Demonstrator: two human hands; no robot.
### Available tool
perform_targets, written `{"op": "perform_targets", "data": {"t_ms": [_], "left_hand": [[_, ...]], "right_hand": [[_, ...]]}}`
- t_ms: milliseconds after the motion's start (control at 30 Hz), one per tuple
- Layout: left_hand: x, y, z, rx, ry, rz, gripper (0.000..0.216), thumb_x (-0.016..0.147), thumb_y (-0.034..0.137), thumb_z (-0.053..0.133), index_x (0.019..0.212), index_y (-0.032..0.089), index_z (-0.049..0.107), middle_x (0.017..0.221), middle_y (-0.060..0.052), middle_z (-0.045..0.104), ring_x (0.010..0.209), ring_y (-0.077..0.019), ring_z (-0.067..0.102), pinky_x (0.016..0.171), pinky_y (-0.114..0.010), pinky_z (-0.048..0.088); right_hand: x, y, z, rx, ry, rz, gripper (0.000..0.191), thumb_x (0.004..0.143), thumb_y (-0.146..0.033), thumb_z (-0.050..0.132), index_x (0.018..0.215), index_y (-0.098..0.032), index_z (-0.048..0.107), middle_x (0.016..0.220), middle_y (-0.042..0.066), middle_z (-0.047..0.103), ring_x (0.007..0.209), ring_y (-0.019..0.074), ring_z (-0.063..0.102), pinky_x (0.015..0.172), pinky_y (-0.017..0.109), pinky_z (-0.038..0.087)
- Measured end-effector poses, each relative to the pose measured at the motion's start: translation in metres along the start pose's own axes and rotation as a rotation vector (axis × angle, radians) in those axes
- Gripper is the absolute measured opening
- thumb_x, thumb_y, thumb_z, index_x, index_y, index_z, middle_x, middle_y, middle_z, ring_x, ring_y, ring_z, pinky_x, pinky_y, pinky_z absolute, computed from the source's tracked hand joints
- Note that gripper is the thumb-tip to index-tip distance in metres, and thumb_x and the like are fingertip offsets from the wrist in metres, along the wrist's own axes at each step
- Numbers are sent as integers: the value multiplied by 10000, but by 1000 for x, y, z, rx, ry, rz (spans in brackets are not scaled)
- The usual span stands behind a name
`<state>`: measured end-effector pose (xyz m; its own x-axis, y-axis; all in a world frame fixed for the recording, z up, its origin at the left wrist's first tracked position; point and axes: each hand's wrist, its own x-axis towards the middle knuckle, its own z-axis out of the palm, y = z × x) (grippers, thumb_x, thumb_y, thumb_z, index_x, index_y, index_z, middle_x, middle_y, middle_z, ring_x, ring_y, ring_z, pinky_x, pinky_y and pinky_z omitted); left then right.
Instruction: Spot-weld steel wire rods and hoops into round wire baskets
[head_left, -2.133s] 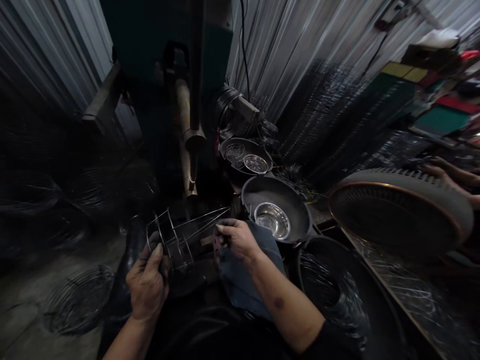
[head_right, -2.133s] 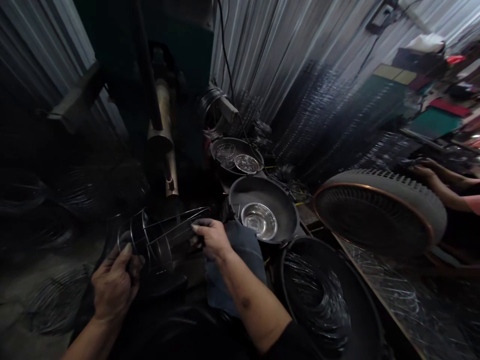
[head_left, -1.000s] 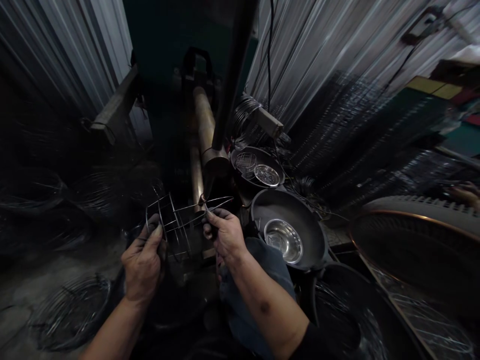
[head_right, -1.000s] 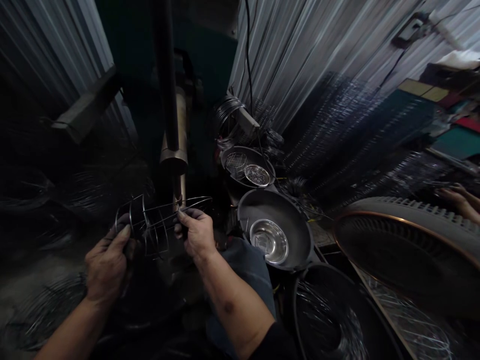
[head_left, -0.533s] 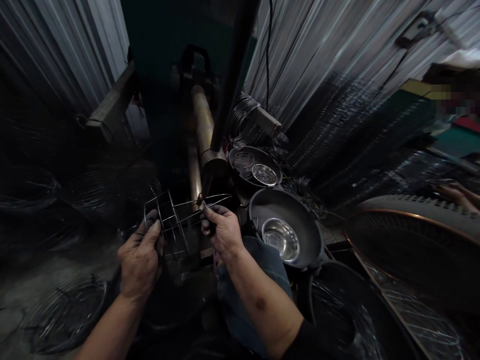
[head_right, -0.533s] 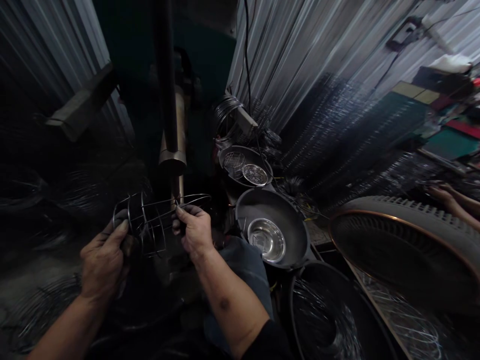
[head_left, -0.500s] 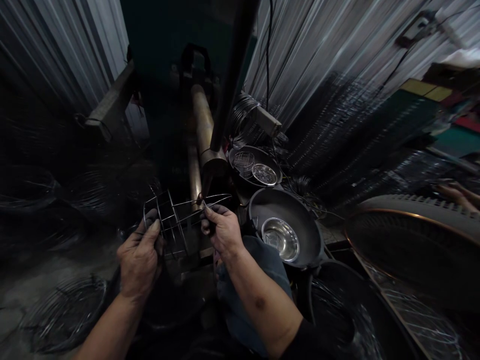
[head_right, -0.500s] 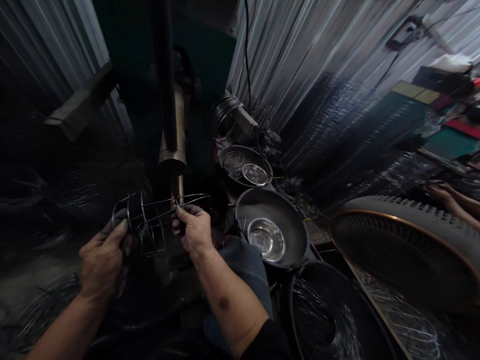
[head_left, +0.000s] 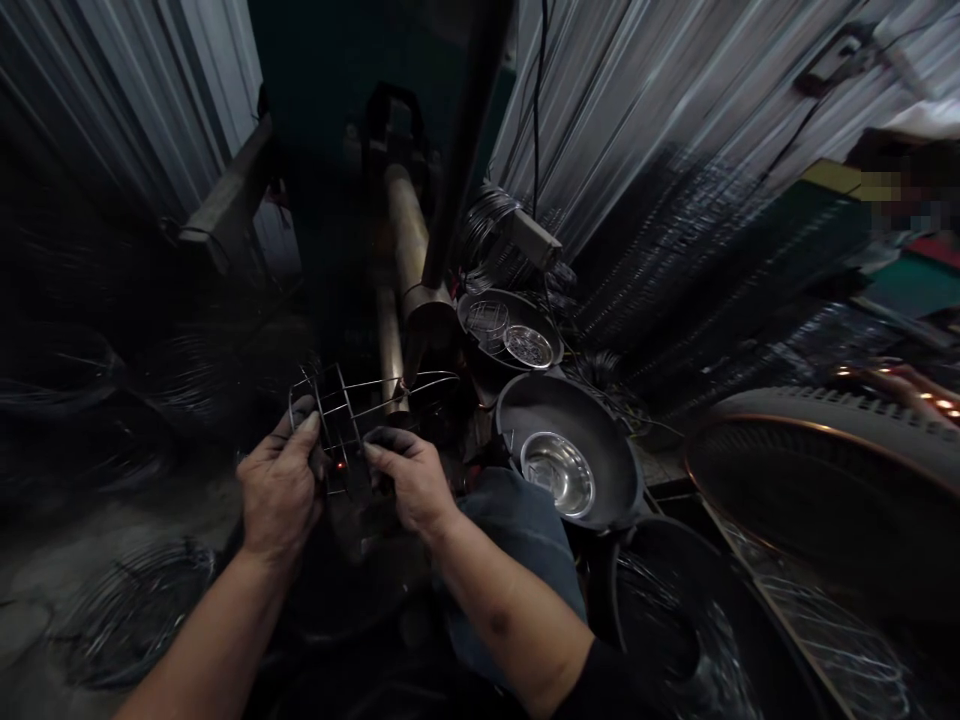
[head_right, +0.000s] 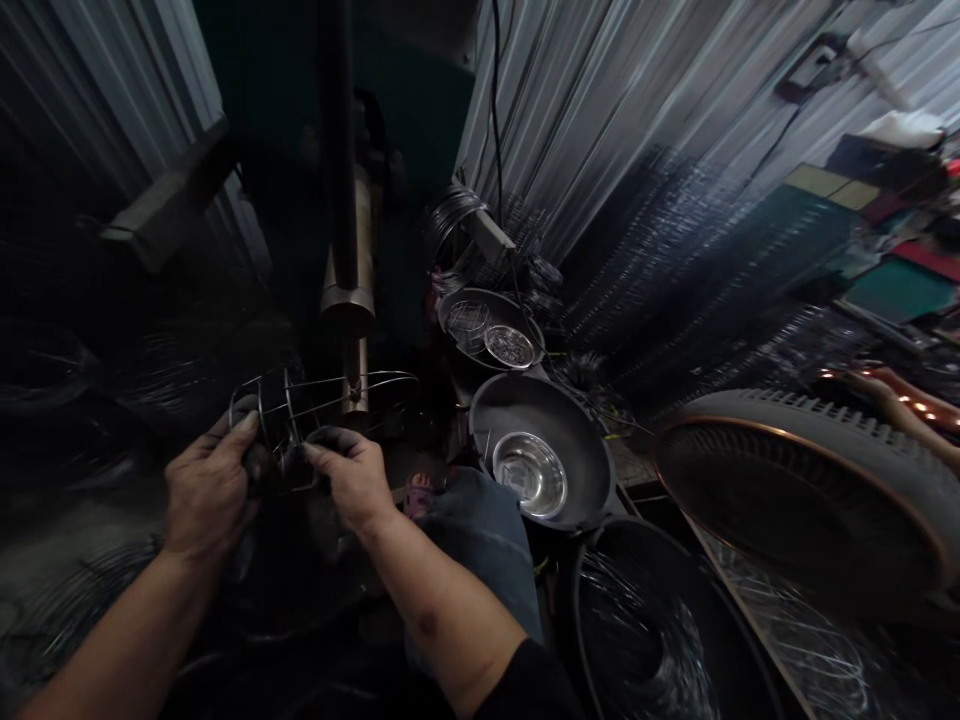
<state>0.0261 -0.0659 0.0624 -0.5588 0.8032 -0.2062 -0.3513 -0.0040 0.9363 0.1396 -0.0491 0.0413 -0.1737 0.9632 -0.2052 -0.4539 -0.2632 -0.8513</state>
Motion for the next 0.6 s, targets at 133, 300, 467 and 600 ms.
{"op": "perform_targets", "data": {"t_ms": [133, 300, 467, 600], "left_hand": [[3, 4, 3, 18, 33, 27, 415, 660, 372, 744, 1014, 158, 700, 465, 67, 444, 364, -44, 356, 338, -156, 270], [3, 5, 3, 54, 59, 14, 360, 674, 381, 731, 945, 146, 703, 468, 61, 454, 353, -45, 363, 337, -159, 285], [0, 7, 5, 95, 28, -4, 429, 701, 413, 701, 1055, 171, 683, 439, 70, 433, 326, -51, 330, 314, -163, 235], [1, 3, -17, 153, -31, -20, 412, 638, 452, 743, 944, 176, 719, 605, -8, 616, 489, -111, 535, 429, -186, 413]], "right_hand": [[-4, 4, 6, -62, -6, -48, 155, 616, -276, 727, 719, -164, 694, 604, -32, 598, 498, 69, 440, 487, 198, 369], [-4, 2, 4, -126, 29, -95, 136, 662, -284, 702, 735, -170, 687, 614, -30, 580, 535, 86, 454, 527, 211, 385], [-13, 12, -3, -245, -75, -92, 199, 680, -308, 721, 839, -189, 704, 804, -10, 657, 749, 125, 563, 708, 229, 445], [-43, 19, -8, -205, -141, 71, 212, 680, -374, 724, 752, -176, 699, 691, -18, 631, 647, 111, 546, 617, 219, 429]]}}
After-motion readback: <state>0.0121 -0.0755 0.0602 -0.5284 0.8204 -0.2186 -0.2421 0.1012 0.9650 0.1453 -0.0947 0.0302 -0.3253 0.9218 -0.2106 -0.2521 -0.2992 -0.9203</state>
